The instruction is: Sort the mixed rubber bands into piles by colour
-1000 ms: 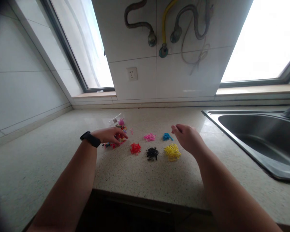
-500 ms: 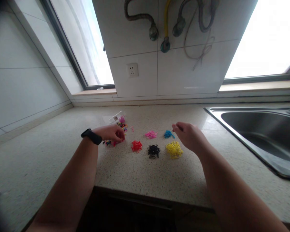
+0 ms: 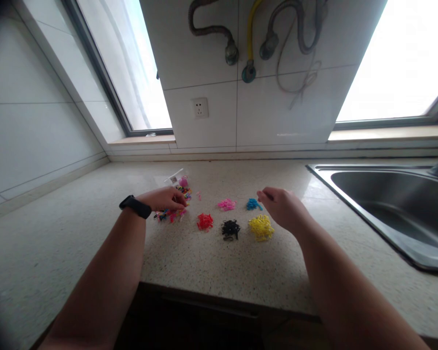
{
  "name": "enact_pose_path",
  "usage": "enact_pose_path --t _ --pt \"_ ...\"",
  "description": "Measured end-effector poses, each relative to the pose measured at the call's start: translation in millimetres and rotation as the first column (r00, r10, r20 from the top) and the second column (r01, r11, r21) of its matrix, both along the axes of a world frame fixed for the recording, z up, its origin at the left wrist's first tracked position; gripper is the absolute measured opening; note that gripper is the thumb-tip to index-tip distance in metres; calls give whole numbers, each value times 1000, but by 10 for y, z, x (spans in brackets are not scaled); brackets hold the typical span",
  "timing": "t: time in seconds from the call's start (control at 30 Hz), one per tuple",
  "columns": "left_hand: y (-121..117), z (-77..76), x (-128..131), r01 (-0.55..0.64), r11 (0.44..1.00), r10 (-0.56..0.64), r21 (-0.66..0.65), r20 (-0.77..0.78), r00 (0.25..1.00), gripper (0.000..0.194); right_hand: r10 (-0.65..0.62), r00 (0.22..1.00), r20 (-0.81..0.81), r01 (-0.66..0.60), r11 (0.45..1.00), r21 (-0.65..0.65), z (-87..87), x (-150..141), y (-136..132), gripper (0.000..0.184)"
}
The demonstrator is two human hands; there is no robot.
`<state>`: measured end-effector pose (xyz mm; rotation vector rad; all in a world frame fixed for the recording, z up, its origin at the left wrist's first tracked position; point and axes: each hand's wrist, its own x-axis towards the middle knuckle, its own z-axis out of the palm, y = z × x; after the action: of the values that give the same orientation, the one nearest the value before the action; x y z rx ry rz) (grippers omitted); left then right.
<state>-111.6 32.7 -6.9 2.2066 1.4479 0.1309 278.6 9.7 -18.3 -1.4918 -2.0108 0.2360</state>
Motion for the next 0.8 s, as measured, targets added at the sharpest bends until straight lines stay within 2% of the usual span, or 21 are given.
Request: enact_pose_path --t 0.27,0.37,0.57,0.8 --pt "-16 -40 1 -1 996 1 -91 -4 1000 51 23 999 34 -23 1000 -2 -39 -2 23 41" --pt "-16 -34 25 16 997 -17 -78 -15 1000 45 39 999 38 -40 999 11 -41 0 19 43" --pt "-9 -42 38 22 993 -20 -114 19 1000 21 48 999 25 -49 999 13 -52 11 22 46" --pt "8 -50 33 38 999 -38 -27 11 999 17 50 999 18 -51 999 17 -52 16 20 46"
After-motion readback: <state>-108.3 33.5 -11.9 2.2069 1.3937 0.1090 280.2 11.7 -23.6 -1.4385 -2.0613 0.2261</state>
